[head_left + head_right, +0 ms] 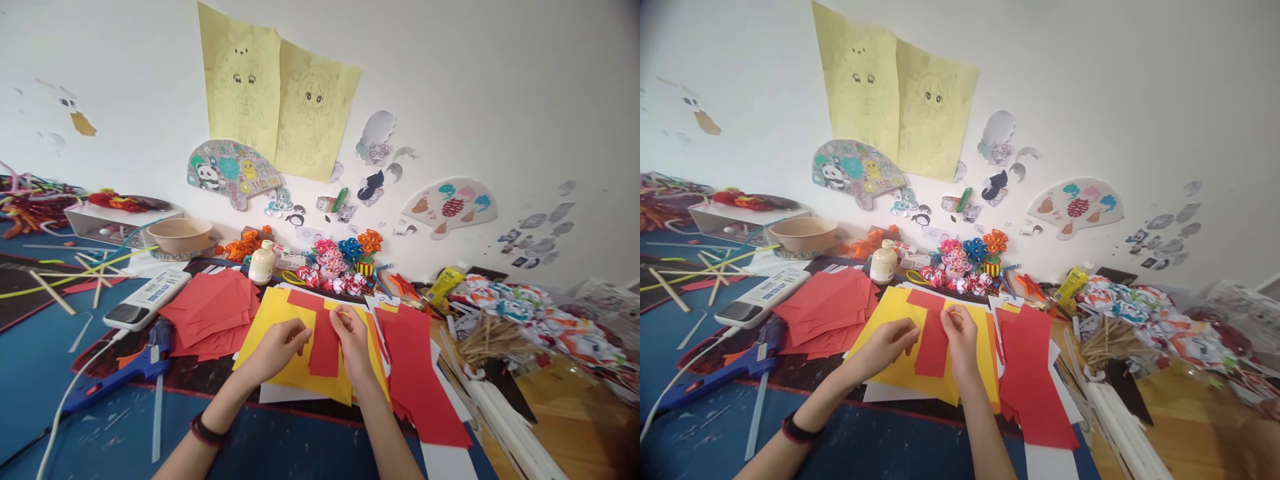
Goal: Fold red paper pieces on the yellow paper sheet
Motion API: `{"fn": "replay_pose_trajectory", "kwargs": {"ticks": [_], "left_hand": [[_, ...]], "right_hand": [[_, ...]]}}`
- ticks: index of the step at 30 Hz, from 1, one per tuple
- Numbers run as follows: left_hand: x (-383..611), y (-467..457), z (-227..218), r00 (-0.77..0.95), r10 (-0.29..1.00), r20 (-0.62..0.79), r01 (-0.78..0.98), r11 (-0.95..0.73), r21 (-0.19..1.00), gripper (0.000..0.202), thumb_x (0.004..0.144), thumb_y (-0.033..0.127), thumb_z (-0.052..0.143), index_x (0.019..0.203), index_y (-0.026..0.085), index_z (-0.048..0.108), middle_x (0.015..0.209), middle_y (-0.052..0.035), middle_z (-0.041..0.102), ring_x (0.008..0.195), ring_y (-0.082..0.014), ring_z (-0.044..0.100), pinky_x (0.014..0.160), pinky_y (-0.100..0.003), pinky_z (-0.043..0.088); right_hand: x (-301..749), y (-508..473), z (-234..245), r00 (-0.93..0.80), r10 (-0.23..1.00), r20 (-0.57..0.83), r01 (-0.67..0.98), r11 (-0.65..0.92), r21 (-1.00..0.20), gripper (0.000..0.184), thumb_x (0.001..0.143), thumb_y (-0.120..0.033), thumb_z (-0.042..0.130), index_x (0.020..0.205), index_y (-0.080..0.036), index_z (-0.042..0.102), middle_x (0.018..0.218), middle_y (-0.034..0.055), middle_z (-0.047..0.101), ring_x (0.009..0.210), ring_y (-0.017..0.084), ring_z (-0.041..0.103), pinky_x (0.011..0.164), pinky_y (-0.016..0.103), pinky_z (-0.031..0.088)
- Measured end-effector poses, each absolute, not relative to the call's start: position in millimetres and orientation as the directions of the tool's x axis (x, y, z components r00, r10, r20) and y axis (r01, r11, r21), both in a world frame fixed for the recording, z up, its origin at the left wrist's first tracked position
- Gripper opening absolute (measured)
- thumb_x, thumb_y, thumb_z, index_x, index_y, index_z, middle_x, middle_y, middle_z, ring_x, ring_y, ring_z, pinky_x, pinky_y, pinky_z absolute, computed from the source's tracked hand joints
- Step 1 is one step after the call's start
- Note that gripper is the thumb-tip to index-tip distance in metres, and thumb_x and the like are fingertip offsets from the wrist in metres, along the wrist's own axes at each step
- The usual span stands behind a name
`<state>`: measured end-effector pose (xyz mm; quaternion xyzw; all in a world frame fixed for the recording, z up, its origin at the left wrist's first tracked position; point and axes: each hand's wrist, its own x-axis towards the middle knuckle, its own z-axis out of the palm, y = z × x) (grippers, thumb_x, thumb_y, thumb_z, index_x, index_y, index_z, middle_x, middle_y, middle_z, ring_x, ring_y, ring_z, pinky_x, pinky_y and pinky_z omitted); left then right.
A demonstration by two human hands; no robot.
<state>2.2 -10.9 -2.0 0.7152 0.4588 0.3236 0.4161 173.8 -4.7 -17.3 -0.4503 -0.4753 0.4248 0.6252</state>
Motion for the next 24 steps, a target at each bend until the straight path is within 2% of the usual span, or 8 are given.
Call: {"fn": "replay_pose_trajectory", "kwargs": {"ticks": [2,4,8,11,14,17,21,24], "left_hand": [[4,-14,0,0.475,0.878,0.053,0.294,-0.215,0.931,0.036,0.090,0.047,0.039,0.074,0.018,0.053,0.068,0.0003,0.059,0.054,-0.0101,0.049,0.049,-0.021,0.036],[6,-16,2,0.511,0.856,0.073,0.236,-0.222,0.946,0.035,0.090,0.046,0.040,0.076,0.017,0.055,0.069,0.0002,0.058,0.055,-0.0098,0.049,0.050,-0.020,0.037],[12,-19,1,0.479,0.870,0.118,0.224,-0.251,0.942,0.033,0.089,0.042,0.045,0.071,0.016,0.054,0.064,0.0010,0.056,0.056,-0.0100,0.049,0.051,-0.020,0.036],[14,-19,0,0.417,0.893,0.171,0.238,-0.289,0.927,0.031,0.088,0.038,0.047,0.067,0.016,0.053,0.062,0.0007,0.056,0.058,-0.0110,0.049,0.054,-0.021,0.036],[13,-20,3,0.328,0.918,0.224,0.257,-0.315,0.914,0.030,0.088,0.035,0.047,0.065,0.017,0.052,0.059,0.0010,0.057,0.056,-0.0110,0.047,0.054,-0.022,0.034],[11,-21,5,0.241,0.934,0.263,0.274,-0.325,0.905,0.030,0.088,0.035,0.047,0.066,0.016,0.053,0.058,0.0014,0.056,0.054,-0.0109,0.046,0.052,-0.022,0.032],[8,-20,7,0.188,0.941,0.282,0.222,-0.321,0.921,0.031,0.090,0.038,0.046,0.070,0.016,0.056,0.061,0.0010,0.057,0.056,-0.0110,0.048,0.053,-0.022,0.034],[6,-20,8,0.190,0.946,0.264,0.156,-0.294,0.943,0.034,0.090,0.041,0.044,0.069,0.016,0.055,0.062,0.0016,0.055,0.052,-0.0091,0.044,0.051,-0.021,0.034]], "right_hand": [[177,-4,-16,0.238,0.952,0.194,-0.140,0.232,-0.963,0.025,0.077,-0.040,0.069,0.086,-0.021,0.055,0.069,-0.0023,0.051,0.063,0.013,0.047,0.059,0.022,0.038],[179,-5,-15,0.253,0.950,0.180,-0.174,0.228,-0.958,0.028,0.076,-0.042,0.070,0.087,-0.020,0.054,0.067,-0.0029,0.050,0.061,0.013,0.046,0.057,0.022,0.038],[175,-8,-13,0.269,0.949,0.162,-0.215,0.223,-0.951,0.031,0.075,-0.044,0.071,0.089,-0.020,0.056,0.066,-0.0031,0.052,0.060,0.013,0.048,0.057,0.022,0.040],[170,-10,-11,0.261,0.959,0.109,-0.228,0.170,-0.959,0.036,0.076,-0.045,0.070,0.102,-0.023,0.057,0.066,-0.0035,0.055,0.057,0.013,0.050,0.053,0.022,0.041],[166,-13,-7,0.119,0.991,0.063,-0.229,0.089,-0.969,0.044,0.074,-0.044,0.072,0.109,-0.023,0.059,0.075,-0.0006,0.062,0.062,0.015,0.057,0.054,0.023,0.046],[168,-15,-3,-0.113,0.991,0.077,-0.113,0.064,-0.992,0.036,0.075,-0.043,0.071,0.098,-0.016,0.065,0.083,0.0059,0.068,0.067,0.017,0.063,0.057,0.025,0.049],[174,-17,-3,-0.336,0.941,0.033,0.020,0.042,-0.999,0.031,0.080,-0.043,0.067,0.081,-0.012,0.067,0.062,0.0037,0.065,0.047,0.012,0.057,0.045,0.021,0.042],[176,-18,-3,-0.330,0.942,0.067,-0.022,0.063,-0.998,0.029,0.081,-0.040,0.066,0.077,-0.012,0.064,0.056,0.0012,0.062,0.042,0.010,0.054,0.040,0.019,0.038]]}}
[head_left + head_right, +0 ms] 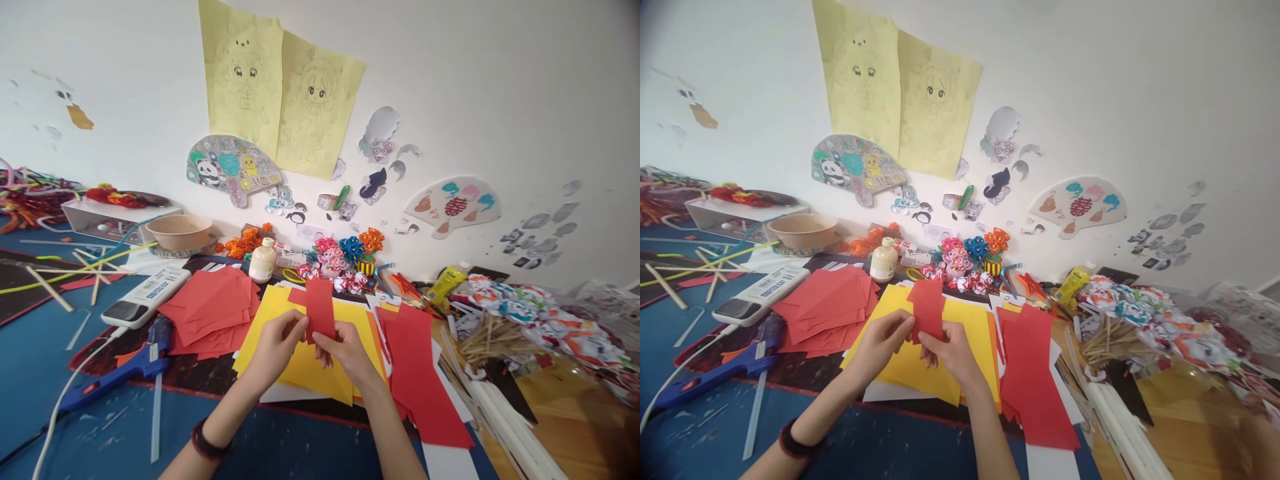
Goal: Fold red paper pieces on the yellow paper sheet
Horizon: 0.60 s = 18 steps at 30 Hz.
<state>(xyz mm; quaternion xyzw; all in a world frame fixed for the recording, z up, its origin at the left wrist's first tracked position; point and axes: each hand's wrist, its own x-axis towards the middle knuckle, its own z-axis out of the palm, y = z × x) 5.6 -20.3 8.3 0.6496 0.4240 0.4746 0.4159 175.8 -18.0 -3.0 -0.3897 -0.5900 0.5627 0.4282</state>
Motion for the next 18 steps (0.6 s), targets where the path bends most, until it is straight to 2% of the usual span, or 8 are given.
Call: {"fn": "replay_pose_trajectory", "kwargs": {"ticks": [6,11,18], "left_hand": [[2.0,-22.9,10.7,0.242,0.931,0.272,0.160,-0.315,0.936,0.030,0.088,0.041,0.050,0.077,0.015,0.061,0.066,0.0002,0.056,0.056,-0.0092,0.043,0.052,-0.021,0.033],[2.3,-23.2,9.0,0.270,0.924,0.272,0.188,-0.328,0.926,0.027,0.087,0.038,0.052,0.079,0.015,0.063,0.073,-0.0023,0.061,0.060,-0.0101,0.046,0.055,-0.022,0.035],[2.5,-25.3,11.5,0.273,0.921,0.279,0.224,-0.343,0.912,0.025,0.087,0.034,0.051,0.077,0.015,0.063,0.071,-0.0020,0.062,0.058,-0.0096,0.045,0.054,-0.022,0.034]], "right_hand": [[176.0,-18.9,-2.6,-0.192,0.968,0.162,-0.102,0.145,-0.984,0.026,0.081,-0.036,0.067,0.071,-0.013,0.062,0.054,0.0006,0.061,0.038,0.009,0.052,0.036,0.018,0.036],[176.2,-19.3,-2.6,-0.172,0.969,0.178,-0.100,0.162,-0.982,0.025,0.081,-0.035,0.067,0.069,-0.013,0.063,0.054,0.0009,0.061,0.039,0.010,0.052,0.037,0.019,0.038],[176.3,-20.1,-1.2,-0.177,0.965,0.196,-0.073,0.185,-0.980,0.023,0.081,-0.035,0.066,0.072,-0.013,0.063,0.055,0.0012,0.061,0.040,0.010,0.053,0.039,0.020,0.041]]}}
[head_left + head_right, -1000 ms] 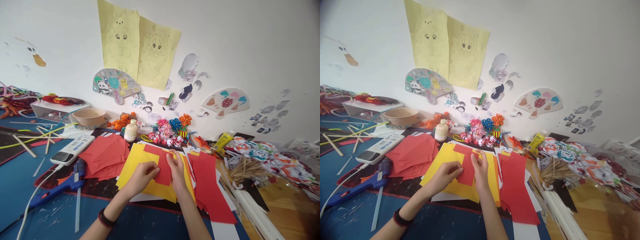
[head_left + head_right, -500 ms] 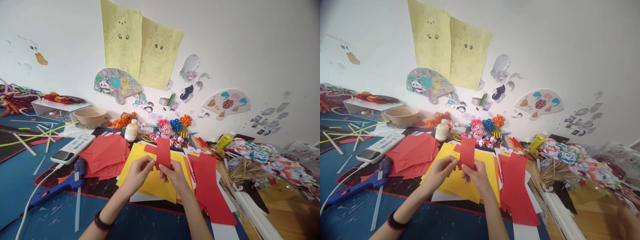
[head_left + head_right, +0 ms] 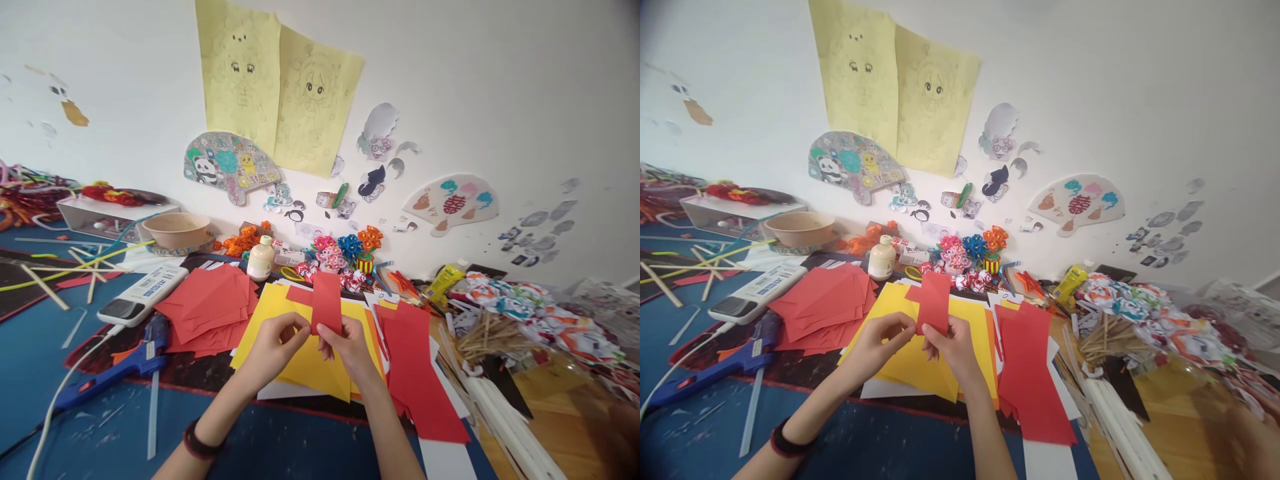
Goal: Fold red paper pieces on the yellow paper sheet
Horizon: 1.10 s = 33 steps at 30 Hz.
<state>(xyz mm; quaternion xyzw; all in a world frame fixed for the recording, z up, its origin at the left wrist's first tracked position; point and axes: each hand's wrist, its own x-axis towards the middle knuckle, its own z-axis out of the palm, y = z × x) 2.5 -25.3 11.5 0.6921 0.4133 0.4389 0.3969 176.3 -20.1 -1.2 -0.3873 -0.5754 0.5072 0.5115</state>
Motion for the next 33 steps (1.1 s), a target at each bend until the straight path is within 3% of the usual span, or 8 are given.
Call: {"fn": "replay_pose_trajectory", "kwargs": {"ticks": [8,19,33], "left_hand": [[4,-27,15,0.301,0.906,0.297,0.261,-0.378,0.888,0.025,0.088,0.033,0.050,0.077,0.015,0.064,0.071,-0.0027,0.064,0.057,-0.0100,0.045,0.052,-0.022,0.034],[3,-32,21,0.316,0.904,0.286,0.214,-0.362,0.907,0.026,0.089,0.035,0.050,0.079,0.016,0.064,0.073,-0.0024,0.065,0.060,-0.0110,0.050,0.054,-0.021,0.036],[6,-37,20,0.279,0.889,0.364,0.344,-0.446,0.826,0.018,0.087,0.025,0.051,0.077,0.017,0.064,0.068,-0.0006,0.064,0.057,-0.0098,0.049,0.053,-0.021,0.036]], "right_hand": [[173,-23,2,-0.155,0.972,0.176,0.003,0.179,-0.984,0.023,0.079,-0.035,0.069,0.075,-0.014,0.062,0.056,0.0002,0.059,0.044,0.011,0.054,0.042,0.021,0.042],[172,-35,13,-0.091,0.979,0.182,-0.028,0.181,-0.983,0.024,0.079,-0.036,0.068,0.071,-0.014,0.061,0.056,0.0010,0.061,0.039,0.011,0.054,0.037,0.020,0.040],[172,-37,13,-0.108,0.980,0.167,0.003,0.168,-0.986,0.023,0.078,-0.035,0.069,0.071,-0.015,0.060,0.056,-0.0003,0.060,0.039,0.010,0.053,0.036,0.019,0.039]]}}
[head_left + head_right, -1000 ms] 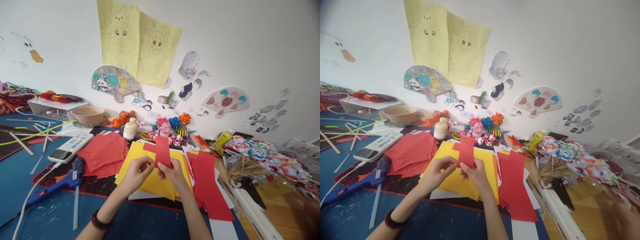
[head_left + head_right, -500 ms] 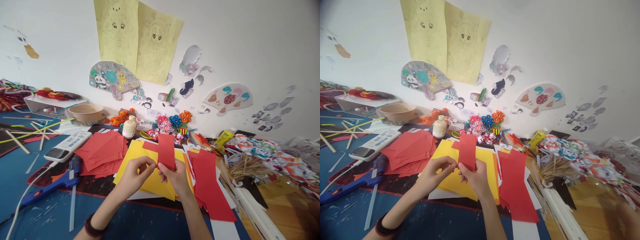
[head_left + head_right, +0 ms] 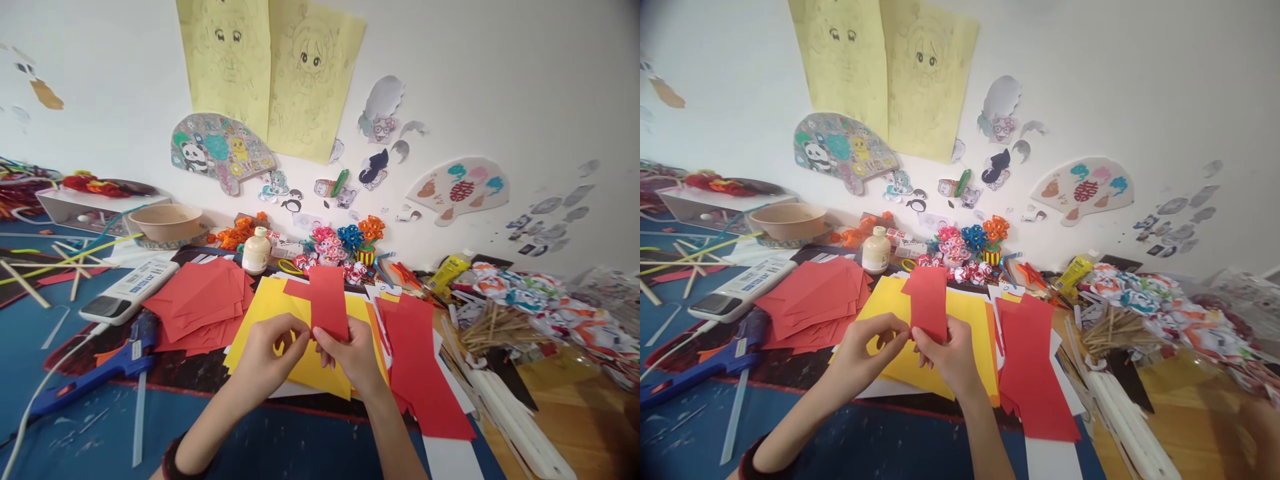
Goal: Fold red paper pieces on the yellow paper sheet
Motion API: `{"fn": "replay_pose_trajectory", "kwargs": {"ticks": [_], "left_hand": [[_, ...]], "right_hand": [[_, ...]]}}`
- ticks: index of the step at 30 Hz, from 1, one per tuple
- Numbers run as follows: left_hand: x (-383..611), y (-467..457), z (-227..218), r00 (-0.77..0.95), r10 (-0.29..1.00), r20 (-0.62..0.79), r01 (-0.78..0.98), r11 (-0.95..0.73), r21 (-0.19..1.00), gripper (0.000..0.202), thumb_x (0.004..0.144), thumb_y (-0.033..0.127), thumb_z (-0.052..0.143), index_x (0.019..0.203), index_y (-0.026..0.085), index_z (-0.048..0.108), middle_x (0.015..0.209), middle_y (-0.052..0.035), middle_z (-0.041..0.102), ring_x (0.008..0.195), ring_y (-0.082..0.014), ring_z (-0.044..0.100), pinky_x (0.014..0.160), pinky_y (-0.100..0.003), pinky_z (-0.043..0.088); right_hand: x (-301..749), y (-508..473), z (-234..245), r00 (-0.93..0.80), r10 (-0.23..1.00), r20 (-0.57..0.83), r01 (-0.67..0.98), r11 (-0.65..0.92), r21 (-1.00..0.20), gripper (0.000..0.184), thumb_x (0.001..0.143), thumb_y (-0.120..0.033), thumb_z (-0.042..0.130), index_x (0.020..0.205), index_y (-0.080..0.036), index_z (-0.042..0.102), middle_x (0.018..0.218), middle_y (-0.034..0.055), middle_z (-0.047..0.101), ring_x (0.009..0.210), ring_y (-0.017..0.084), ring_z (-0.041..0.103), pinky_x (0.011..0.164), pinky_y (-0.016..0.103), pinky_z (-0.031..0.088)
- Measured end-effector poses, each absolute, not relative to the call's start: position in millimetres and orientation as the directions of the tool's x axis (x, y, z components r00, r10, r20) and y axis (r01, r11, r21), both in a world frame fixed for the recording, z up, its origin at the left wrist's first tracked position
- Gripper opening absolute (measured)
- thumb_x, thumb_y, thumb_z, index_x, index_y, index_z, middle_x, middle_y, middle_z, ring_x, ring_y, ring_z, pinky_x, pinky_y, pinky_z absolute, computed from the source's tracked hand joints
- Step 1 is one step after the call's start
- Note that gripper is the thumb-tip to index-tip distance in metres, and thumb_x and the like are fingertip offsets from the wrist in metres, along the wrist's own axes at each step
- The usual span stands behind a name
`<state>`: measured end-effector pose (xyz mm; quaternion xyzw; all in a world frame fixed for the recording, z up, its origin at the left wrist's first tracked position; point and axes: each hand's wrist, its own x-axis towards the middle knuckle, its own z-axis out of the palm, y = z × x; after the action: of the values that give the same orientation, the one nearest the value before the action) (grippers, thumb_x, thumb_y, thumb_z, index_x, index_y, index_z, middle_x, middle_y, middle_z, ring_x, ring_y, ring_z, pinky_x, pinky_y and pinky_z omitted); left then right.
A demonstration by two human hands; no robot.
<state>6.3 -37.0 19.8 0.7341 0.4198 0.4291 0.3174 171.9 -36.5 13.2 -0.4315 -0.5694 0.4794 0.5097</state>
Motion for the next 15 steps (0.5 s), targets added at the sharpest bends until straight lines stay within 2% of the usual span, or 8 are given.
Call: {"fn": "replay_pose_trajectory", "kwargs": {"ticks": [8,15], "left_hand": [[4.5,-39.7,17.8,0.243,0.884,0.399,0.352,-0.464,0.813,0.018,0.083,0.021,0.052,0.070,0.017,0.064,0.060,0.0005,0.059,0.054,-0.0097,0.047,0.052,-0.021,0.037],[4.2,-44.9,18.5,0.212,0.888,0.408,0.237,-0.452,0.860,0.017,0.083,0.018,0.053,0.069,0.017,0.063,0.064,-0.0009,0.062,0.057,-0.0105,0.051,0.055,-0.021,0.041]], "right_hand": [[169.5,-38.1,12.9,-0.125,0.980,0.154,-0.010,0.154,-0.988,0.023,0.079,-0.034,0.069,0.070,-0.015,0.060,0.055,-0.0006,0.059,0.038,0.010,0.053,0.036,0.019,0.039],[162.4,-38.7,9.2,-0.115,0.981,0.158,-0.140,0.141,-0.980,0.025,0.077,-0.034,0.070,0.065,-0.015,0.060,0.052,-0.0003,0.060,0.034,0.009,0.051,0.033,0.019,0.038]]}}
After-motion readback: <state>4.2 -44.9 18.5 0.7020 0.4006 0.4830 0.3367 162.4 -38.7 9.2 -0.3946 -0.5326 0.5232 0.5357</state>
